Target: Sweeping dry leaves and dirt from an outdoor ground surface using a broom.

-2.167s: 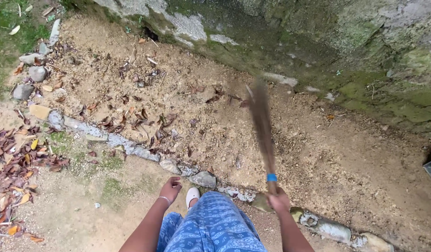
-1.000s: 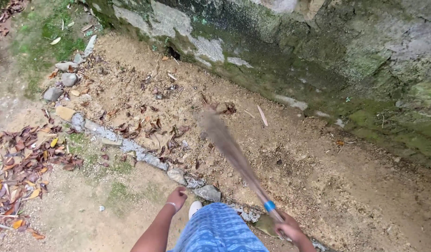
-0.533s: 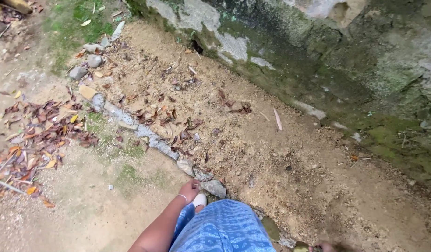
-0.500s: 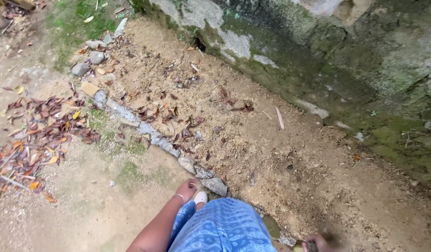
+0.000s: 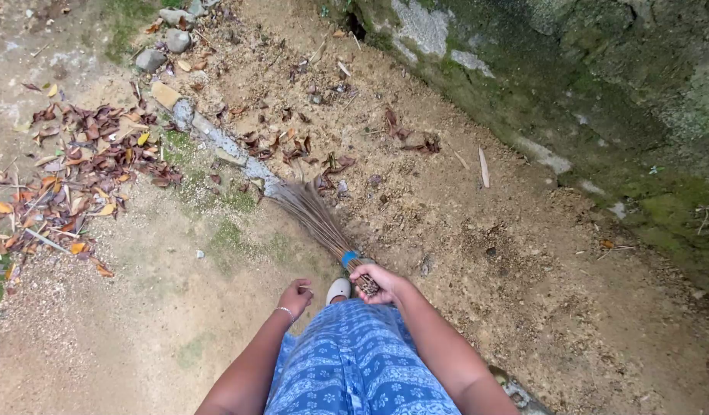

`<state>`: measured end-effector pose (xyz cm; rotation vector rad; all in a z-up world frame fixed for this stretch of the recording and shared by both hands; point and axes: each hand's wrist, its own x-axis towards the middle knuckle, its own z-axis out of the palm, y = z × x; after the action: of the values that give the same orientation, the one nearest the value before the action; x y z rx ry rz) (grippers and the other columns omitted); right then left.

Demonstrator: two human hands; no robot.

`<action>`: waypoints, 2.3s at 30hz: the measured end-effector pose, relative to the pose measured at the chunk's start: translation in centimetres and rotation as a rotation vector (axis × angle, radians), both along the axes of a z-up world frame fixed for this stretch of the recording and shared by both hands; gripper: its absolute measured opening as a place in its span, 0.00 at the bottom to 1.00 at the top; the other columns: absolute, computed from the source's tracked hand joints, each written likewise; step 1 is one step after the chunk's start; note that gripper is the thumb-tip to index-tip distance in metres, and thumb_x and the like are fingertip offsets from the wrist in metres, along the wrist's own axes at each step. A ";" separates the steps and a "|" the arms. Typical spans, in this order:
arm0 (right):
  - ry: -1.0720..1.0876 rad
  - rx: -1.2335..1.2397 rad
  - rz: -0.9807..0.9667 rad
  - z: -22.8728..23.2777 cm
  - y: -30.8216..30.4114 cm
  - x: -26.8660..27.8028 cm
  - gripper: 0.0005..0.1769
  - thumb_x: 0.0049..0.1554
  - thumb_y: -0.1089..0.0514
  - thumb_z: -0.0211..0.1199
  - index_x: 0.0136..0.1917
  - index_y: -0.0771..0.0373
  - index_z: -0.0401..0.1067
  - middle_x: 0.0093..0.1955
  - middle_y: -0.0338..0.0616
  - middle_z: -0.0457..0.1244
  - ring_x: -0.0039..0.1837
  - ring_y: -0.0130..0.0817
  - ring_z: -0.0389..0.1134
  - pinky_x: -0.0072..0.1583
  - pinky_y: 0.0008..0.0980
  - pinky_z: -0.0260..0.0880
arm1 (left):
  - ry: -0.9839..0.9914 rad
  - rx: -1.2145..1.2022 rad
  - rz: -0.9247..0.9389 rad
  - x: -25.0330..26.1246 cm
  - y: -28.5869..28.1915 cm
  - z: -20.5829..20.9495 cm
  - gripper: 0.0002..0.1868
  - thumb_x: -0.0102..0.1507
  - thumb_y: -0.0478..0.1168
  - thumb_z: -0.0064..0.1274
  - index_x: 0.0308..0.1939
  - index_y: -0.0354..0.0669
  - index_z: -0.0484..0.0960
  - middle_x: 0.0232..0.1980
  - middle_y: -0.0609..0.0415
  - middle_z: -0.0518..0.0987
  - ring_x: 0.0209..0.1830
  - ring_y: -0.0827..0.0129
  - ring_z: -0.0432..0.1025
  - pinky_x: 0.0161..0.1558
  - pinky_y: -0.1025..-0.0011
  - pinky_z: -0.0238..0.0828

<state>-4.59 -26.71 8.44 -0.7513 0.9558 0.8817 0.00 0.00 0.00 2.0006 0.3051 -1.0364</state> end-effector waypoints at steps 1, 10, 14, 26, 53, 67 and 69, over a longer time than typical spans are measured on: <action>-0.005 -0.004 -0.004 1.6 -1.0 -0.4 0.15 0.44 0.51 0.69 0.39 0.62 0.71 0.28 0.47 0.64 0.27 0.34 0.67 0.30 0.27 0.75 | -0.005 -0.004 -0.004 0.2 -0.3 0.0 0.23 0.60 0.40 0.55 0.59 0.47 0.79 0.44 0.53 0.84 0.31 0.70 0.81 0.40 0.74 0.79; -0.254 -0.525 -0.286 8.1 -8.7 -13.0 0.25 0.45 0.70 0.61 0.58 0.76 0.67 0.36 0.57 0.60 0.35 0.46 0.69 0.38 0.41 0.76 | -0.138 0.077 -0.238 5.9 -3.0 0.5 0.23 0.59 0.46 0.57 0.59 0.50 0.81 0.49 0.51 0.87 0.50 0.57 0.81 0.54 0.64 0.76; 0.036 -0.715 -0.427 1.1 -12.8 -25.9 0.29 0.54 0.74 0.56 0.69 0.73 0.59 0.40 0.62 0.64 0.34 0.44 0.63 0.33 0.35 0.64 | -0.195 -0.013 -0.264 6.1 -4.3 0.6 0.21 0.60 0.39 0.50 0.58 0.47 0.80 0.41 0.52 0.83 0.39 0.65 0.77 0.45 0.71 0.73; 0.907 -0.431 -1.222 -7.4 -13.0 -26.4 0.10 0.63 0.55 0.58 0.58 0.55 0.64 0.55 0.55 0.64 0.41 0.35 0.68 0.36 0.23 0.79 | -0.146 0.063 -0.210 9.1 2.1 1.9 0.22 0.60 0.38 0.53 0.59 0.46 0.80 0.42 0.50 0.84 0.39 0.63 0.78 0.45 0.70 0.74; 0.102 -0.624 -0.506 0.0 -9.1 -22.8 0.38 0.55 0.72 0.60 0.77 0.71 0.54 0.39 0.60 0.64 0.31 0.40 0.63 0.30 0.32 0.64 | -0.047 -0.041 -0.248 8.7 -4.0 0.6 0.20 0.62 0.35 0.53 0.59 0.44 0.80 0.42 0.51 0.82 0.32 0.67 0.75 0.41 0.72 0.73; 0.410 -0.144 -0.762 -2.5 -3.4 -11.8 0.26 0.54 0.74 0.56 0.65 0.74 0.54 0.47 0.60 0.59 0.39 0.36 0.63 0.36 0.24 0.70 | 0.030 -0.065 -0.253 8.7 -1.5 -0.4 0.20 0.62 0.32 0.51 0.59 0.40 0.79 0.35 0.49 0.80 0.30 0.66 0.73 0.36 0.72 0.71; 0.283 -0.066 -0.379 -3.5 -1.0 -6.8 0.08 0.46 0.63 0.64 0.31 0.70 0.69 0.26 0.52 0.65 0.28 0.37 0.69 0.35 0.32 0.78 | -0.009 0.109 -0.344 9.0 -1.0 -0.4 0.22 0.59 0.43 0.57 0.58 0.51 0.82 0.45 0.50 0.86 0.35 0.65 0.83 0.44 0.70 0.78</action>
<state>-11.34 -27.75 4.90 -0.4833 1.3329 0.6329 9.03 -1.04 -0.41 2.2051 0.0099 -1.2436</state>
